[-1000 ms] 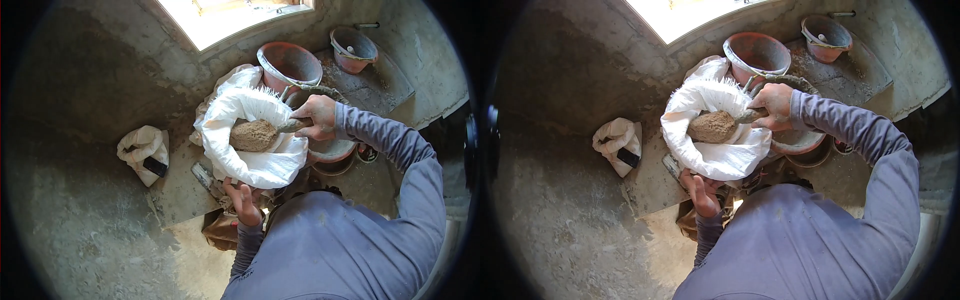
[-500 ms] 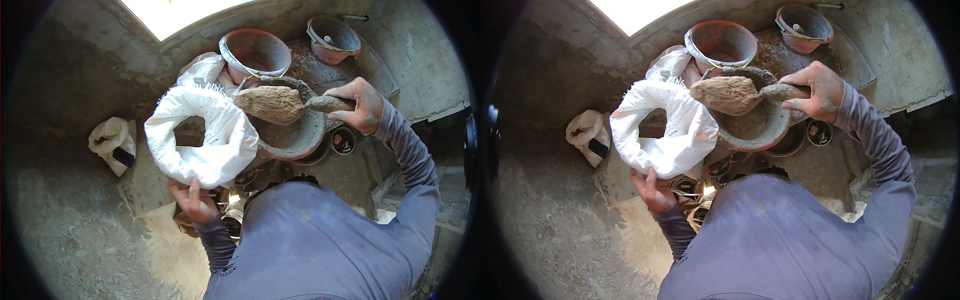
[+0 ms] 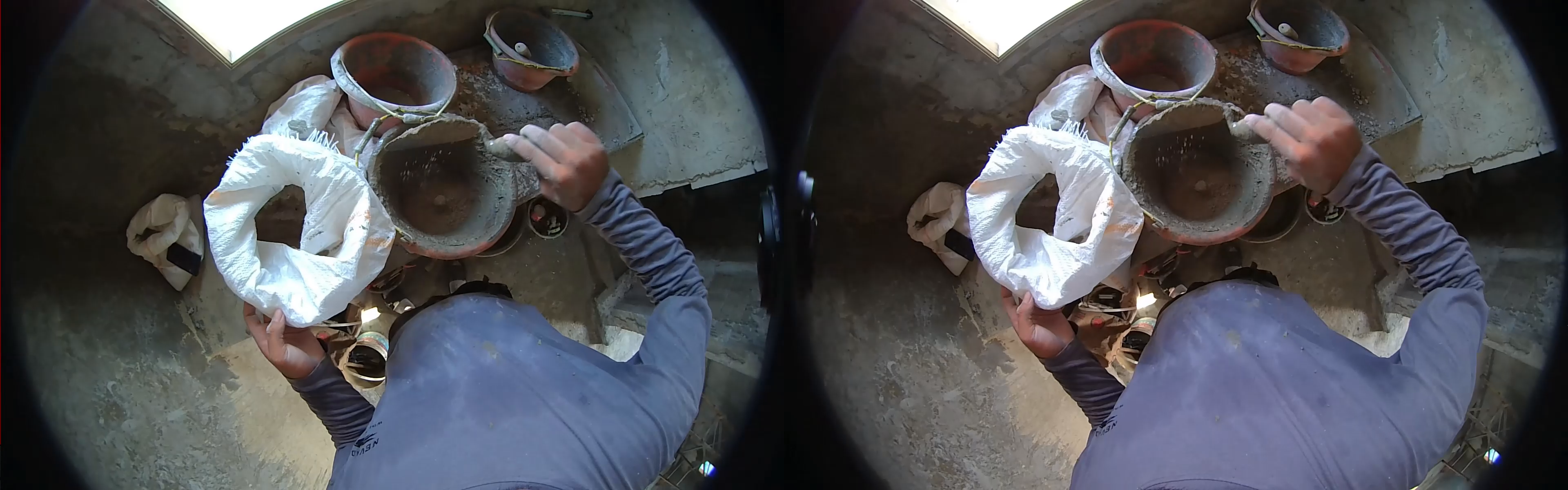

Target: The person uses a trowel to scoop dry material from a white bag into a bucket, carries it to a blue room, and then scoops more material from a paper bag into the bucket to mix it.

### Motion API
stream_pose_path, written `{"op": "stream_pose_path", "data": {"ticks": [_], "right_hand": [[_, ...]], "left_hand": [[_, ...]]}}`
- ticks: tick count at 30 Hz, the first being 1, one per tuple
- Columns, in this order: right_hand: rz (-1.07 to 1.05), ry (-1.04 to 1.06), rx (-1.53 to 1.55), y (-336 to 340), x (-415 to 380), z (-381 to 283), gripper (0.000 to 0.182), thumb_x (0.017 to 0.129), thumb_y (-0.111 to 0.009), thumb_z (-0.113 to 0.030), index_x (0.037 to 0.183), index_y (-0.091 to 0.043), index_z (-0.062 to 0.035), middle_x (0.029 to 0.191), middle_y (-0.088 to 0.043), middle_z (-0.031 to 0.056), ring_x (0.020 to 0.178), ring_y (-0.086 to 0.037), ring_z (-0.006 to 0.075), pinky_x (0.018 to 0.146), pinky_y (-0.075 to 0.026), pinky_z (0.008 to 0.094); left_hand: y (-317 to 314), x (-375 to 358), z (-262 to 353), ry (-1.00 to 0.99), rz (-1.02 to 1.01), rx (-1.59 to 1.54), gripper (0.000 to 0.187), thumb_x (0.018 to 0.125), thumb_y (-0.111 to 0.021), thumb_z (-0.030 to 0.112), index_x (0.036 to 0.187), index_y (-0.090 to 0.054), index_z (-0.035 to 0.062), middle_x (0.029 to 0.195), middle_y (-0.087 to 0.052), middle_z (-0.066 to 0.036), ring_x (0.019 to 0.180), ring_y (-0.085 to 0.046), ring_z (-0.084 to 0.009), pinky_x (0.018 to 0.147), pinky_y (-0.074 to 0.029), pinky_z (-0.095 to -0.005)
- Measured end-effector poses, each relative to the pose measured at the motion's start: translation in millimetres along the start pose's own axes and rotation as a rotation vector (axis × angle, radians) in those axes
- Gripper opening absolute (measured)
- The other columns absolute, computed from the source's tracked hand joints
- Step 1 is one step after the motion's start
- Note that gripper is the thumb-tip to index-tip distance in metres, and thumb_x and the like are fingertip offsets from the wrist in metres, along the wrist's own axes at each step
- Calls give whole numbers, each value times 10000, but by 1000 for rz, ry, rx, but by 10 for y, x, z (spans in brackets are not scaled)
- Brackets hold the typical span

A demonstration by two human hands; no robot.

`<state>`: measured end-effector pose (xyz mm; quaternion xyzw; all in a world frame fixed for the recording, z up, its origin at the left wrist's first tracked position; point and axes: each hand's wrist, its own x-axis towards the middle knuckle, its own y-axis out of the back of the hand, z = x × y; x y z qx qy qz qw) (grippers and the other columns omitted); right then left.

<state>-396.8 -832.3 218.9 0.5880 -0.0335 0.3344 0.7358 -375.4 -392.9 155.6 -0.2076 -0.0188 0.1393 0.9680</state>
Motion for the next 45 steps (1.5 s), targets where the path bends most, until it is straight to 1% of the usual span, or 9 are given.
{"op": "stream_pose_path", "data": {"ticks": [14,20,25,29,36,38,40,42,45], "right_hand": [[21,251,206,-173,1522,-1223,191,835,-660,-252,966,-728,-130,797,-654,0,663,-644,158,586,-462,312],[-432,320,-98,-855,2557,-2372,173,864,-637,-217,825,-778,-124,846,-712,51,738,-691,225,649,-516,391],[-770,338,143,-961,3004,-2433,202,833,-693,-204,992,-790,-127,1026,-757,86,949,-732,248,782,-563,410],[-814,204,145,-537,3061,-2283,214,871,-672,-230,1027,-794,-151,1070,-767,63,1016,-734,237,827,-571,378],[-847,192,153,-1000,2886,-2908,136,817,-679,-241,825,-794,-168,896,-764,62,888,-743,243,686,-589,398],[-1092,168,199,-816,3039,-2771,241,878,-691,-288,1061,-794,-171,1111,-758,63,1071,-720,247,836,-589,390],[-1032,-23,168,-888,2927,-2616,264,813,-730,-294,985,-787,-102,1060,-762,111,952,-743,272,798,-588,396],[-970,-87,136,-934,2769,-2568,247,796,-730,-291,913,-785,-82,1013,-762,137,906,-743,284,791,-589,415],[-927,73,281,-1262,2557,-2569,271,809,-702,-307,892,-783,-62,978,-757,160,930,-735,303,818,-583,422]], "left_hand": [[281,158,50,288,-218,-231,813,635,-523,82,1431,-439,-58,1295,-582,-205,1192,-596,-340,1083,-461,-436],[406,311,355,296,-417,-400,848,656,-527,82,1472,-365,-82,1365,-536,-267,1267,-558,-395,1110,-436,-512],[761,519,372,16,-638,-171,612,893,-623,264,1381,-448,-63,1300,-578,-228,1232,-580,-285,1076,-434,-400],[1400,1054,-40,133,-361,-10,349,1015,-455,228,1264,-518,-8,1228,-569,-130,1135,-561,-223,980,-456,-404],[1600,1879,-1221,236,-223,95,533,1056,-429,242,1501,-354,-42,1453,-474,-192,1318,-493,-277,1130,-385,-395],[1437,1927,-1156,311,-614,-83,525,1082,-366,229,1533,-319,-36,1503,-434,-183,1348,-474,-264,1156,-357,-367],[1531,1971,-1351,119,-727,127,532,1102,-343,272,1537,-318,-32,1522,-423,-175,1348,-479,-246,1146,-368,-366],[1479,1964,-1443,300,-388,74,563,1105,-364,328,1537,-316,-31,1498,-436,-177,1319,-501,-247,1117,-403,-354],[1476,1996,-1437,345,-421,53,554,1096,-402,369,1464,-424,-44,1390,-536,-170,1244,-542,-241,1060,-430,-344]]}}
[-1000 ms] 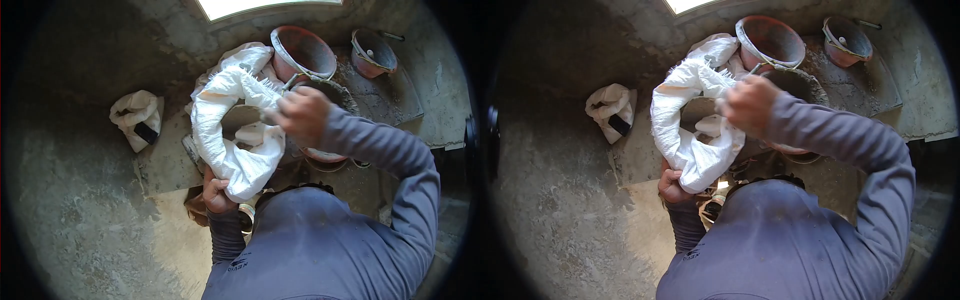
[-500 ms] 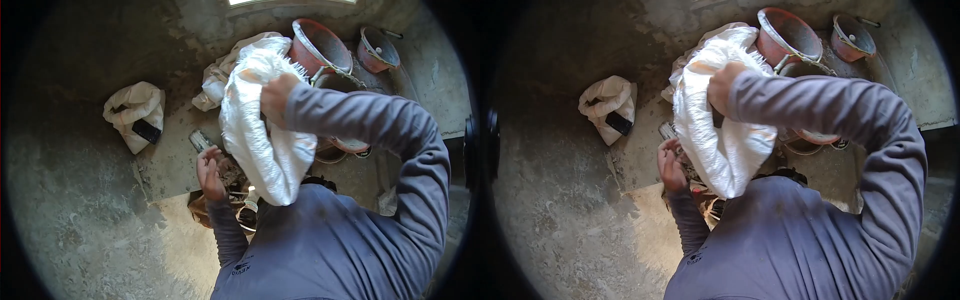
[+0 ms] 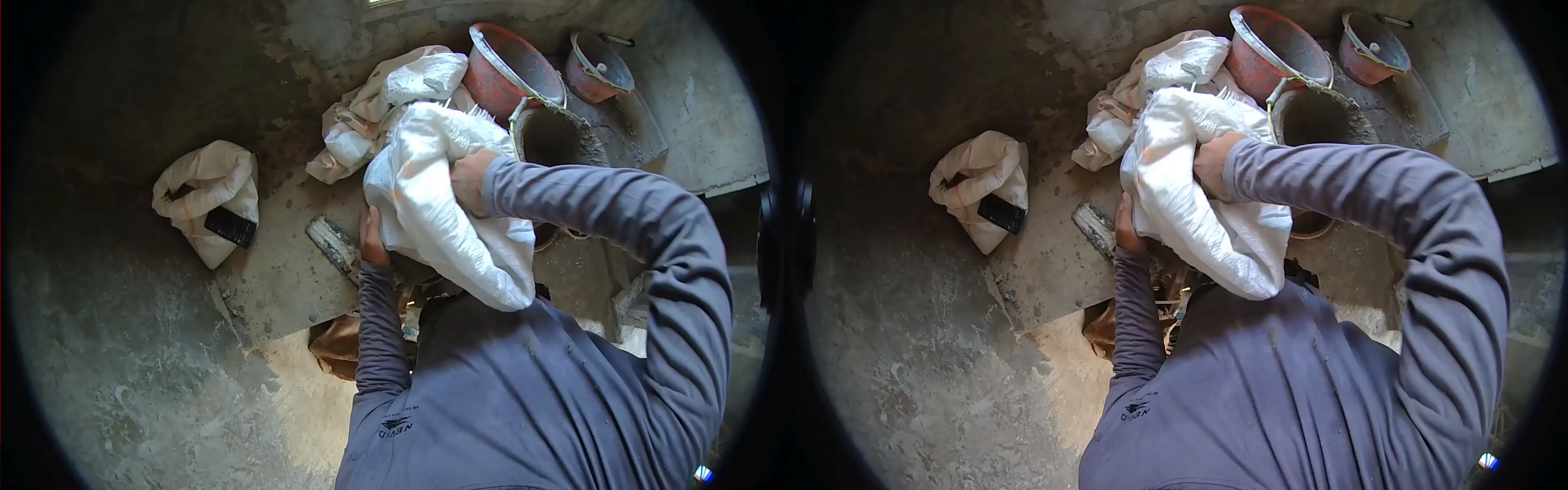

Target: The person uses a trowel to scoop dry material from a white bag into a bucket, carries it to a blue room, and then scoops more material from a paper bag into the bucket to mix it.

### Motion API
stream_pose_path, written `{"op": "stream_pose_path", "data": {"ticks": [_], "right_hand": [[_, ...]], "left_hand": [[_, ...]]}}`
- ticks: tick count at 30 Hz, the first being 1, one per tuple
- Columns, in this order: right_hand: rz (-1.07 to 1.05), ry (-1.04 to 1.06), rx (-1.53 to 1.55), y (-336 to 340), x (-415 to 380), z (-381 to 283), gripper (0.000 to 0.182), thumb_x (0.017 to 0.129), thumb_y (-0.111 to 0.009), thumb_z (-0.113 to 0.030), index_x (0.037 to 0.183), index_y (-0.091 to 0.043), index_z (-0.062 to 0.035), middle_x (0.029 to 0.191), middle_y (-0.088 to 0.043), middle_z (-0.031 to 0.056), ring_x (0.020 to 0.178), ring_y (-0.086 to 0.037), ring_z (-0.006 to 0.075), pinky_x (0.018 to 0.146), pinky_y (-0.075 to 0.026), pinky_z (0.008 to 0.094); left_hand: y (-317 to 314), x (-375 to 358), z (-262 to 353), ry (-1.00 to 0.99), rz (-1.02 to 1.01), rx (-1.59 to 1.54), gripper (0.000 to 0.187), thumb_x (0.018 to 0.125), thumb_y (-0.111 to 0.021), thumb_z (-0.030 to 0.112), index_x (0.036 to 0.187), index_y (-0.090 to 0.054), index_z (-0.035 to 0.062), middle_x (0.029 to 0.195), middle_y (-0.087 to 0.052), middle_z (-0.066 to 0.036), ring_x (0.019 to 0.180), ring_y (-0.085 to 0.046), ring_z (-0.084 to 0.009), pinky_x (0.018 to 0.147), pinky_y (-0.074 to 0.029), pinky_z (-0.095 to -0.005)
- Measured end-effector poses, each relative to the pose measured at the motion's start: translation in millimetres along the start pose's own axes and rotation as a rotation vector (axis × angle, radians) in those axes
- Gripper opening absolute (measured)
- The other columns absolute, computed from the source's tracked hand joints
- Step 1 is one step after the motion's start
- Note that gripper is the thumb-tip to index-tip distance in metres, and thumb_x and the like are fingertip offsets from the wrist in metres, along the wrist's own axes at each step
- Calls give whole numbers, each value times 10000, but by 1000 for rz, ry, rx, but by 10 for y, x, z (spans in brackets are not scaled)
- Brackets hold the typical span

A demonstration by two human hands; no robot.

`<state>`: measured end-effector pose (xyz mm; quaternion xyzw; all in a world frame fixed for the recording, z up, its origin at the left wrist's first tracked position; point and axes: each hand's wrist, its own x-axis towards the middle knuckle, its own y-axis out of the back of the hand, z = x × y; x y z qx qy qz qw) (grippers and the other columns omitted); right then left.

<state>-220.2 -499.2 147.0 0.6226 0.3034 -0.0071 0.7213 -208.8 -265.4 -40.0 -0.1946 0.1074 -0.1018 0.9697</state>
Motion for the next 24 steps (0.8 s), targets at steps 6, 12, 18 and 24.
{"op": "stream_pose_path", "data": {"ticks": [6,12,18,24], "right_hand": [[4,-59,313,-369,-30,247,382,837,-704,-368,936,-752,-2,973,-725,234,981,-694,399,885,-552,444],[191,96,512,-603,13,407,404,811,-732,-359,948,-725,22,924,-702,259,943,-685,425,856,-539,458],[5,-18,645,-455,48,188,404,843,-729,-344,1011,-714,23,960,-707,253,962,-688,409,852,-532,447],[103,28,723,-577,-117,311,441,855,-727,-380,1055,-732,12,925,-711,253,922,-696,403,819,-535,450]], "left_hand": [[94,17,-10,40,-109,122,539,1069,-448,415,1300,-593,-50,1155,-664,-126,1057,-604,-242,926,-462,-351],[-42,121,91,30,-92,301,516,1074,-445,408,1201,-646,-50,1074,-689,-125,943,-639,-206,870,-493,-330],[122,108,-54,-279,-128,606,551,1082,-433,412,1360,-536,-52,1272,-641,-192,1120,-652,-279,944,-524,-397],[-83,64,139,143,-152,-273,651,1109,-270,455,1570,-277,-4,1549,-426,-180,1372,-478,-314,1160,-369,-422]]}}
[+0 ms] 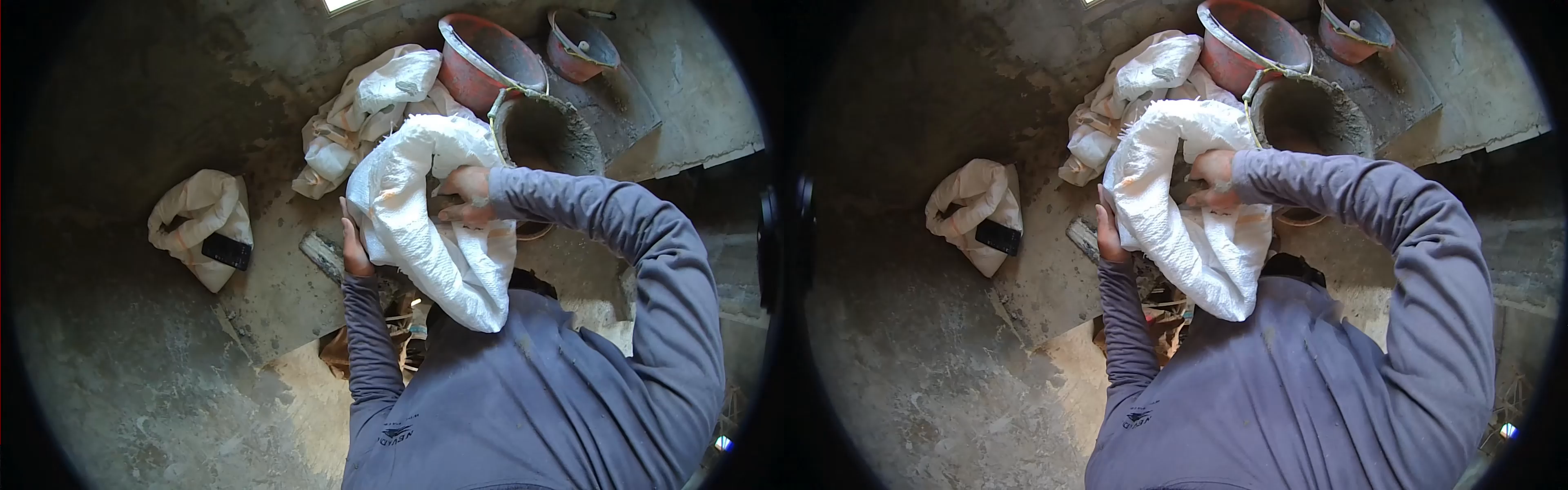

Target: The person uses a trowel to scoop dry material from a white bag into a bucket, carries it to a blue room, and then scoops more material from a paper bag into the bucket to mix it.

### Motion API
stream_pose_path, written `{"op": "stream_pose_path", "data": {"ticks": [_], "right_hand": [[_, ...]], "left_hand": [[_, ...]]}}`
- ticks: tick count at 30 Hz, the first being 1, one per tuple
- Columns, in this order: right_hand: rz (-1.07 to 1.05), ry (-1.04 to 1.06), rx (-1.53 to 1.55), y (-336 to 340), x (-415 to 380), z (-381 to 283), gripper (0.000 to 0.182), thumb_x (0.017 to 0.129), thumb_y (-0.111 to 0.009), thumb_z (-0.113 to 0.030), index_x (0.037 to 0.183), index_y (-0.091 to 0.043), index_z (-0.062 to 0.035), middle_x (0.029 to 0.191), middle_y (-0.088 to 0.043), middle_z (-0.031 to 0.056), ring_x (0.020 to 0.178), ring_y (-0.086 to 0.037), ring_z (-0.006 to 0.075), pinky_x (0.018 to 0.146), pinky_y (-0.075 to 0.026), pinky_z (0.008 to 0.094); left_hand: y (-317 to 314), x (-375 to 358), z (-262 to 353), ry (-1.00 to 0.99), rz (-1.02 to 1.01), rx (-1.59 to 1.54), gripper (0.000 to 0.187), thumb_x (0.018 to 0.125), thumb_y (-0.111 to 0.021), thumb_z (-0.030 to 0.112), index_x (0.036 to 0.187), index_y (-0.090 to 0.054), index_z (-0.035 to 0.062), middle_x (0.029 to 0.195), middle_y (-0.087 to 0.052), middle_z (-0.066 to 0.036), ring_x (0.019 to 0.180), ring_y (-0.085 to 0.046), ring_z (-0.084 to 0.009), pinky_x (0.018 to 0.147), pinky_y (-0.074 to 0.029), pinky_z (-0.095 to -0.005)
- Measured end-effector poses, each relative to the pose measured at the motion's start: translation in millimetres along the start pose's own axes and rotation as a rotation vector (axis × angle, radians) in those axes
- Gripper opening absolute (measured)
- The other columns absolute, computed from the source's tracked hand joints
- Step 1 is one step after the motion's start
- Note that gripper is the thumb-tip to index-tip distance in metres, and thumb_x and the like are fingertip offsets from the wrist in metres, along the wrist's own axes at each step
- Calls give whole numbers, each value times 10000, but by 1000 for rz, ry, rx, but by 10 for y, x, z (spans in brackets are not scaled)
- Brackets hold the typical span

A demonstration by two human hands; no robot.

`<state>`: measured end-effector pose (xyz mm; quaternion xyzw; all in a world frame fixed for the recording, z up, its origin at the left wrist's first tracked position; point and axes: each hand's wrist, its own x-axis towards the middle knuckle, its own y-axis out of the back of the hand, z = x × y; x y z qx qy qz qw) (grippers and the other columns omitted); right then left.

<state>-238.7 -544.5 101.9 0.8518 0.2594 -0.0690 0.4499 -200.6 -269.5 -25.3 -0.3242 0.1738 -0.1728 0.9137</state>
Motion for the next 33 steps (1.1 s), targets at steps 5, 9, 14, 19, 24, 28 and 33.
{"op": "stream_pose_path", "data": {"ticks": [5,9,14,19,24,28,33], "right_hand": [[18,45,110,327,-364,-44,375,875,-722,-300,1122,-728,-18,938,-726,230,889,-706,378,804,-540,438],[20,93,213,632,-661,-40,340,892,-722,-265,1114,-728,-6,910,-729,219,831,-708,345,769,-538,418],[67,122,185,960,-1104,261,312,892,-724,-223,1102,-726,8,871,-722,230,763,-699,287,731,-528,400],[127,175,235,1249,-1591,535,304,894,-713,-183,1101,-709,39,839,-714,223,743,-675,220,720,-520,377],[167,166,283,1601,-2213,778,328,896,-711,-171,1132,-697,57,928,-741,179,842,-673,186,798,-531,342],[304,110,294,1776,-2751,991,355,844,-690,-134,1130,-680,75,908,-730,185,824,-688,198,787,-529,334],[466,54,174,1582,-3106,1260,328,833,-695,-140,1123,-682,13,819,-701,144,736,-695,253,712,-543,356]], "left_hand": [[93,-136,148,-108,-62,-40,669,1111,-292,452,1634,-108,77,1658,-262,-109,1487,-310,-274,1222,-238,-419],[-413,-414,277,-321,310,398,594,1102,-297,442,1526,-369,33,1572,-394,-171,1419,-414,-304,1177,-317,-431],[-1326,-1052,523,-376,365,472,618,1063,-368,507,1457,-365,31,1406,-536,-195,1275,-535,-274,1101,-383,-412],[-2132,-1221,371,-267,70,620,676,988,-597,127,1513,-174,71,1328,-555,-248,1199,-559,-248,1051,-428,-379],[-2454,-1013,288,-450,230,461,705,924,-584,-47,1507,-208,78,1303,-576,-224,1191,-566,-245,1055,-437,-389],[-2516,-968,410,-534,352,380,595,950,-580,-1,1474,-307,64,1277,-578,-202,1145,-595,-244,996,-489,-364],[-2150,-1080,561,-684,474,753,535,985,-583,65,1464,-347,40,1284,-562,-225,1149,-610,-283,986,-507,-384]]}}
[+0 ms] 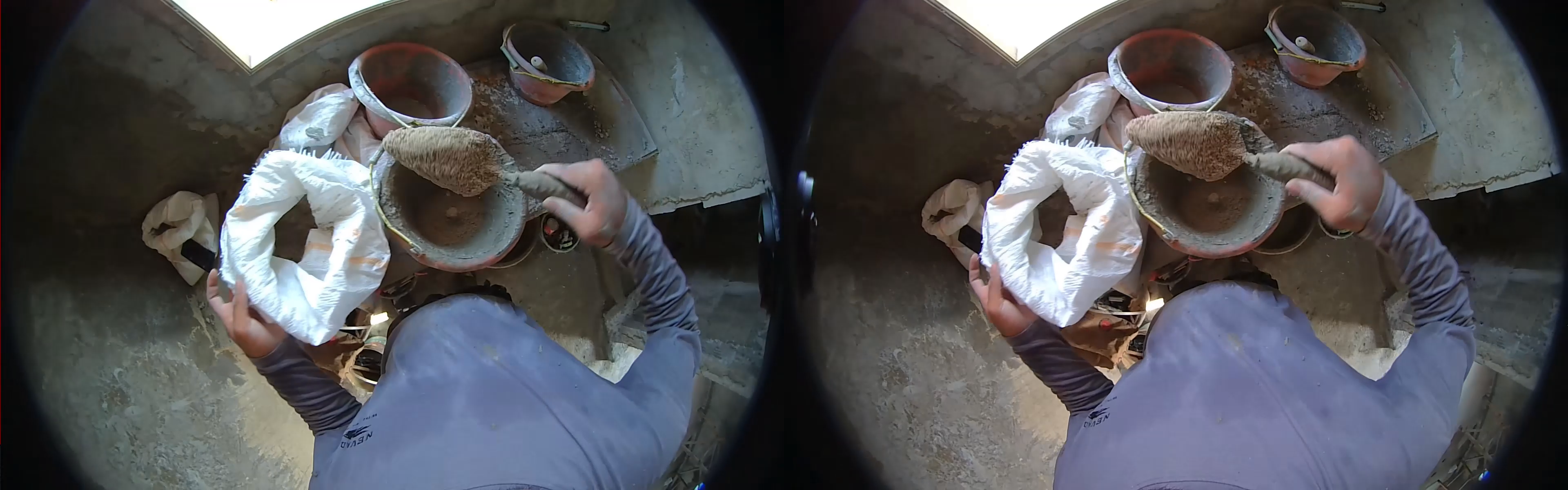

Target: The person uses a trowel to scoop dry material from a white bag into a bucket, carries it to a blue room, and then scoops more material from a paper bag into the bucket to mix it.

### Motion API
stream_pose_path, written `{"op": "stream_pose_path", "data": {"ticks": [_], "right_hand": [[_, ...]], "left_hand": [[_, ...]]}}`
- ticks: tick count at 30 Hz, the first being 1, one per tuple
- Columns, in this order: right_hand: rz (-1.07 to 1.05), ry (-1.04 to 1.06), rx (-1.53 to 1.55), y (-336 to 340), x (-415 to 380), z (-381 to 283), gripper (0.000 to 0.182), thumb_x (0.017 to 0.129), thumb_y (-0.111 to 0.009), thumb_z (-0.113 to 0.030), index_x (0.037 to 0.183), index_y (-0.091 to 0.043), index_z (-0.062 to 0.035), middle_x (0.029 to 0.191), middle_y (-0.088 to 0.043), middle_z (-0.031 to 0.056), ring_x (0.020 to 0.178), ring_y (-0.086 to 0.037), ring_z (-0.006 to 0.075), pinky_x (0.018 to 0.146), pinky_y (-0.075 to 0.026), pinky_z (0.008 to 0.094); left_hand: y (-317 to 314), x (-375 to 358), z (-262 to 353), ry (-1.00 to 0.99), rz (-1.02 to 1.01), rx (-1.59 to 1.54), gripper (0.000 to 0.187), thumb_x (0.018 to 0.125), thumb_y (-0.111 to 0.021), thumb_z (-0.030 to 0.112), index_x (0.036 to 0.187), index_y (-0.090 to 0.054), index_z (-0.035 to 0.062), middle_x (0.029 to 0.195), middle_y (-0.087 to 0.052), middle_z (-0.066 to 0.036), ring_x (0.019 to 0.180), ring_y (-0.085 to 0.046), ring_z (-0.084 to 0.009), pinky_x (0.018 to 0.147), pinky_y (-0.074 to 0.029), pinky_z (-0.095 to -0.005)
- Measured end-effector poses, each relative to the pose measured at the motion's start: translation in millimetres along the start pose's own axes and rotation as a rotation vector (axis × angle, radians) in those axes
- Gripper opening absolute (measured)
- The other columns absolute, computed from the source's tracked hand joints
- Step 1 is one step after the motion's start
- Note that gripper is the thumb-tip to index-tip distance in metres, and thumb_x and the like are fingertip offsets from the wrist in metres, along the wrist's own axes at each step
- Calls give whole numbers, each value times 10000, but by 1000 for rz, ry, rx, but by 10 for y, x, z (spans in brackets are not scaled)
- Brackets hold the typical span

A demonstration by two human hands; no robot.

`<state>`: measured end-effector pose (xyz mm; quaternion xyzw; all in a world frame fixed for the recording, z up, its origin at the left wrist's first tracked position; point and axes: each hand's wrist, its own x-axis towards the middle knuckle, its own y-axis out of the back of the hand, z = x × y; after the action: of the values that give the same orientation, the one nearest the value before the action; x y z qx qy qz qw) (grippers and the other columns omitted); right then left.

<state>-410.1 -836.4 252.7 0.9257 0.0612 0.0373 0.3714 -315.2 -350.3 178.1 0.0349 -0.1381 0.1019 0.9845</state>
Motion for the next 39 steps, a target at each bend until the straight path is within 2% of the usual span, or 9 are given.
{"op": "stream_pose_path", "data": {"ticks": [1,3,6,14,18,23,26,32,39], "right_hand": [[73,75,-238,-145,-74,150,376,806,-718,-136,1149,-667,11,831,-681,139,729,-686,278,702,-541,370],[130,214,-695,-459,-174,481,493,739,-749,-146,1209,-650,-36,861,-616,98,705,-627,295,645,-505,400],[205,281,-859,-665,-152,727,435,757,-667,-117,1189,-675,-69,812,-552,51,697,-580,227,627,-463,354],[393,351,-771,-125,-32,439,523,699,-694,-69,1221,-659,-58,877,-617,57,730,-612,242,623,-439,369],[420,260,-536,-68,5,358,486,729,-726,-66,1206,-642,-36,937,-655,119,802,-663,329,682,-515,405],[457,279,-505,-160,7,193,482,737,-738,-38,1209,-638,-26,962,-670,143,839,-675,361,725,-543,393],[411,275,-435,-336,72,-7,490,721,-744,-33,1201,-647,-17,954,-677,155,831,-685,364,722,-549,392],[42,432,-428,-895,464,-599,493,689,-787,-98,1166,-678,-29,874,-672,133,758,-693,313,654,-556,385],[-346,424,-969,-2156,1745,-1575,192,839,-656,-174,1015,-724,-142,827,-704,54,806,-725,215,666,-575,333]], "left_hand": [[-44,-7,76,208,139,-359,520,992,-589,89,1456,-359,38,1288,-563,-222,1150,-611,-292,995,-502,-401],[-60,-66,124,217,166,-326,520,991,-589,93,1455,-360,40,1288,-564,-216,1156,-608,-294,1003,-497,-412],[-141,-139,167,236,218,-278,518,986,-590,95,1449,-365,45,1289,-565,-211,1164,-601,-303,1010,-493,-429],[-136,-328,40,261,231,-294,502,967,-593,116,1422,-395,34,1313,-552,-210,1183,-594,-319,1018,-490,-449],[-113,-390,17,285,264,-294,477,973,-568,119,1410,-404,20,1313,-555,-210,1185,-594,-323,1023,-487,-451],[4,-398,34,320,-7,-461,562,983,-558,171,1452,-325,-33,1336,-554,-237,1186,-607,-325,1038,-481,-422],[172,-335,-2,332,-284,-264,646,971,-595,114,1509,-273,-43,1330,-582,-220,1195,-603,-269,1056,-450,-365],[241,-161,10,241,-249,-255,686,922,-600,2,1524,-274,-36,1331,-592,-210,1224,-588,-233,1101,-398,-363],[363,133,277,27,-230,-405,700,940,-601,11,1546,-250,-18,1286,-624,-237,1234,-594,-271,1105,-413,-415]]}}
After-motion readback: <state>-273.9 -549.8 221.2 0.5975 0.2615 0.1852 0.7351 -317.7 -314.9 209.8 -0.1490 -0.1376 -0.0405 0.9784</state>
